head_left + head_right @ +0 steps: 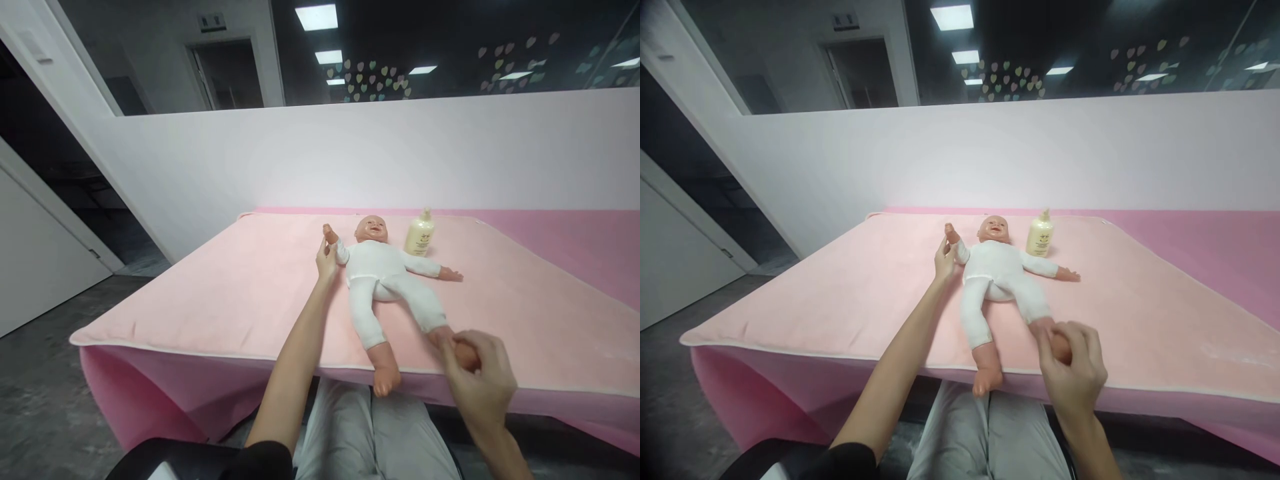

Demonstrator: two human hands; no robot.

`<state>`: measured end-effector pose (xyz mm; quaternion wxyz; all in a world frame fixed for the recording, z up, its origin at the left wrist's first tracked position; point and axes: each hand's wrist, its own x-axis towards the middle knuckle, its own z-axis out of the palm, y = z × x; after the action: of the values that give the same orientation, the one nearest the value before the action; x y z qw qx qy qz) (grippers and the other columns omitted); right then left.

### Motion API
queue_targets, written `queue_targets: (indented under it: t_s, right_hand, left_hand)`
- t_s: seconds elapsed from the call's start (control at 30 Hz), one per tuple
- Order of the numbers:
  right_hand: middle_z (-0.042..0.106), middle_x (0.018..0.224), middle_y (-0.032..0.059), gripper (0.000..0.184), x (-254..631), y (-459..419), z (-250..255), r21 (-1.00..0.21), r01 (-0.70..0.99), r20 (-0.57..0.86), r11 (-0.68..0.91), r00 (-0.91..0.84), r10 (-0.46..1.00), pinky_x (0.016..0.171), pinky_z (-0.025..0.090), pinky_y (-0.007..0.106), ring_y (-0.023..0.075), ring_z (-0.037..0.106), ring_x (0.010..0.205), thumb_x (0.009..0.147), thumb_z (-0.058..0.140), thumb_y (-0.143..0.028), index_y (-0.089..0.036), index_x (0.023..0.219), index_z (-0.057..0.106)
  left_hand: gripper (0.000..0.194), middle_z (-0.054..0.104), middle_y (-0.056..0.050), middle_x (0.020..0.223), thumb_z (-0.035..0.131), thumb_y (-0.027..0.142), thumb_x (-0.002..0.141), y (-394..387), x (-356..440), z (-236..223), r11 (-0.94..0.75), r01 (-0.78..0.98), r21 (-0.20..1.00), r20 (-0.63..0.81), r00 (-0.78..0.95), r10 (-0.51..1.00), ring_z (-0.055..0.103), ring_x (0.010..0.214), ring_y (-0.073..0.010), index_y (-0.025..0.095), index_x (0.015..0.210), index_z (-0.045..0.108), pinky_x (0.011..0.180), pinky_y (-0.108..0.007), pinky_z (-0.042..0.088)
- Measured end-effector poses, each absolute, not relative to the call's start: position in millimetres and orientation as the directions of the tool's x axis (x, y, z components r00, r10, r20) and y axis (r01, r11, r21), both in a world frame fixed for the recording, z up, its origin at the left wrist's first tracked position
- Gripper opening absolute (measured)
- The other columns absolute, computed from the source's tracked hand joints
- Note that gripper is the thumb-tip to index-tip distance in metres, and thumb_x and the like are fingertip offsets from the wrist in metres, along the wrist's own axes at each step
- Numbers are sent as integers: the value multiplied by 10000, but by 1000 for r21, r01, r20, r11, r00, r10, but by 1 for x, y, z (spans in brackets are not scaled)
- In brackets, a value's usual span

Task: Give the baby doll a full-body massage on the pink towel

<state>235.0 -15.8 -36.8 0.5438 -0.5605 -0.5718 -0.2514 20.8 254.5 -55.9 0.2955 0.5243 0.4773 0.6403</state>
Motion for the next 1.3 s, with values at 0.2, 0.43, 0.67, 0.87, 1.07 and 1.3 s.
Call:
queue_targets:
  t_s: [0.2, 0.43, 0.67, 0.87, 1.07, 1.3]
  right_hand:
    - [567, 868, 61, 187, 222, 68, 5, -395, 897, 850, 200, 274, 451, 592, 375, 241, 149, 538, 746, 827, 615, -356, -170, 835, 622]
    - [446, 895, 49, 223, 211, 128, -16, -423, 904, 679, 63, 270, 682, 517, 199, 223, 95, 341, 633, 876, 513, -350, -155, 846, 617]
    - [449, 876, 44, 238, 217, 106, -19, -352, 931, 714, 97, 200, 671, 510, 239, 209, 95, 380, 638, 881, 510, -376, -165, 857, 618]
    - [537, 844, 48, 243, 218, 45, -32, -343, 926, 839, 155, 228, 493, 511, 337, 209, 120, 530, 678, 872, 568, -401, -174, 814, 628]
    - [567, 837, 53, 171, 227, -24, -59, -195, 974, 883, 114, 124, 453, 506, 377, 220, 131, 563, 669, 851, 625, -345, -177, 831, 603]
    - [579, 871, 83, 173, 230, -38, -91, -215, 967, 899, 138, 141, 415, 517, 431, 228, 164, 612, 723, 805, 683, -288, -154, 856, 587]
  left_hand:
    - [425, 520, -101, 1383, 432, 259, 922, 228, 41, -40, -629, 584, 513, 663, 195, 723, 440, 1312, -230, 175, 1334, 491, 1107, -398, 340]
    - [390, 582, -110, 1269, 398, 208, 922, 224, 51, -37, -623, 697, 354, 604, 338, 722, 522, 1175, -208, 182, 1283, 544, 1038, -350, 399]
    - [425, 579, -113, 1256, 443, 192, 883, 223, 48, -40, -628, 640, 443, 628, 279, 727, 520, 1162, -214, 169, 1298, 530, 1035, -359, 403]
    - [456, 570, -106, 1294, 529, 262, 854, 236, 44, -46, -565, 403, 720, 612, 15, 790, 519, 1205, -219, 177, 1302, 522, 1048, -366, 401]
    - [407, 611, -81, 1256, 482, 321, 879, 257, 29, -58, -375, 58, 925, 361, -441, 822, 587, 1142, -189, 203, 1266, 524, 974, -317, 460]
    - [492, 577, -151, 1285, 277, 386, 943, 258, 11, -60, -12, -228, 974, -146, -661, 736, 612, 1121, -209, 134, 1342, 417, 874, -318, 516]
